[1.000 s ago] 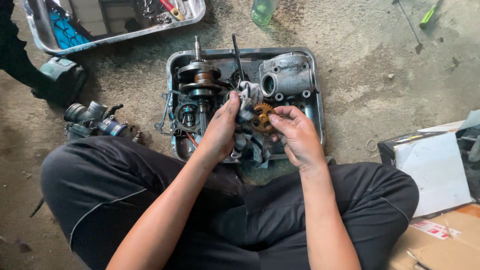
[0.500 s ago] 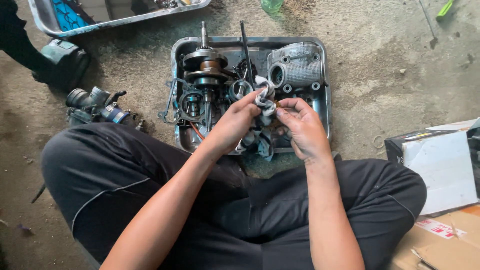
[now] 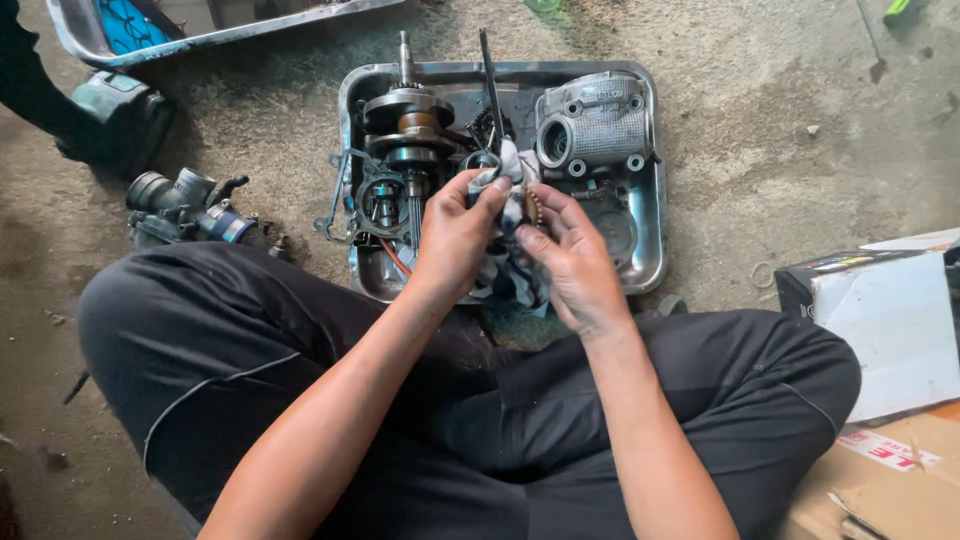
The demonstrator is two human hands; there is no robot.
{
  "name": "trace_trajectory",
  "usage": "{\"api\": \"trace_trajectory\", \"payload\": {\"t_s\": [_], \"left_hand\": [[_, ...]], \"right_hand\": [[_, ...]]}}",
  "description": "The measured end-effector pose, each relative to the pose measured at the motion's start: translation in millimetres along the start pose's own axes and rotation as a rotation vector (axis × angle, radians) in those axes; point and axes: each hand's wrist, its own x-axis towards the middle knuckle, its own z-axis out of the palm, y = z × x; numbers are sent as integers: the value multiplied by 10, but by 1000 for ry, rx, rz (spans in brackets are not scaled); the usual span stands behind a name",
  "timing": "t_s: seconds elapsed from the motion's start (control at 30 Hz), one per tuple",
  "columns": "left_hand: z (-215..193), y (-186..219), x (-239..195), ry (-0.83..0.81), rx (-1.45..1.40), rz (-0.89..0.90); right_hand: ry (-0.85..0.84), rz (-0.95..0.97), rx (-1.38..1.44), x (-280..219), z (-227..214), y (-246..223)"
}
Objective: The person sits on the floor and wipes various disassembled engine parts with a cloth. They clean the cylinder head, a piston, a gear, and other small components, placing them back into a metal tray after wiping.
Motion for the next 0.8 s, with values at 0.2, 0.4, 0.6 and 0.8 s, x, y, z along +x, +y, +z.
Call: {"api": "trace_trajectory", "payload": {"t_s": [0.2,0.4,0.6,0.8], "left_hand": [[-40,-98,66,68,10,-16],[-46,50,134,-6,61,-48],[115,242,-10,-194,468,8],[-43,334,112,5,288,81]], "right_hand": [[10,-136,-37,10,-27,200],[-92,96,55,171,-311,-137],[-173,240,-45,165,-462,-308],[-76,224,-393,32,-901,-880]]}}
